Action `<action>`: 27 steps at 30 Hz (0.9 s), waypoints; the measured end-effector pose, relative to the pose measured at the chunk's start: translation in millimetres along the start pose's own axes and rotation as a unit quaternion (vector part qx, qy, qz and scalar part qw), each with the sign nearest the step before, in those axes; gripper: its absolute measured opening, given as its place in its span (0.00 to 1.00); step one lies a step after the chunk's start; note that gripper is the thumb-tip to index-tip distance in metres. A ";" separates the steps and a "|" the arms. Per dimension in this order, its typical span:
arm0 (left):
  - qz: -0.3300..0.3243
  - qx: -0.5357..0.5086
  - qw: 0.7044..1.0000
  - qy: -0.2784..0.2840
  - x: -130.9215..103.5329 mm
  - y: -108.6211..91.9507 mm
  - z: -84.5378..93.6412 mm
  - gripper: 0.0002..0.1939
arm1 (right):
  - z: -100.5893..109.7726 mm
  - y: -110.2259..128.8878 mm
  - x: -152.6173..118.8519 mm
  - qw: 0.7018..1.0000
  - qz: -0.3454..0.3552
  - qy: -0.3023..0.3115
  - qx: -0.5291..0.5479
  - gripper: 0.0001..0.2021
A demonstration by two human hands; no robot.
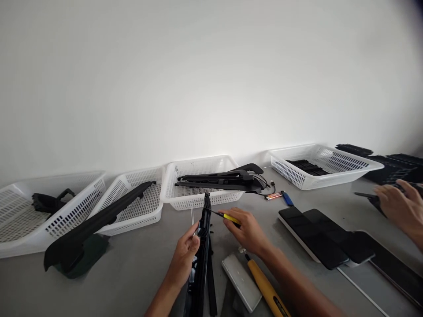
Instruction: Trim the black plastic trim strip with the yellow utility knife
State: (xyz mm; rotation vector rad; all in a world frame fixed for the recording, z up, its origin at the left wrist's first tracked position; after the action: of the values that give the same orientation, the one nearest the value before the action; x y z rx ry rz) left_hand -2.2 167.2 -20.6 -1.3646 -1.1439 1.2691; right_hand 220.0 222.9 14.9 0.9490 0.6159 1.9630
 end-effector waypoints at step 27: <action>-0.045 -0.116 0.991 -0.048 -0.7 -14.9 -6.4 0.31 | -14.4 33.7 -10.6 0.986 0.141 0.016 -0.084 0.17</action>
State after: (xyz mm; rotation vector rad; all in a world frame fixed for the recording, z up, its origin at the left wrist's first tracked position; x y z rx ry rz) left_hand 3.5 168.5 -5.5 -1.4144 -1.4392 1.1758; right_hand 196.0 195.5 26.1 0.9411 0.3392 2.2445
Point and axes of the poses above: each hand's wrist, its own x-axis towards the middle knuckle, its own z-axis out of the back of the hand, y = z × x, the point moved 4 cm from there along x, towards the middle knuckle, and after that the axes turned 2 degrees about -x, right-handed, at the moved point
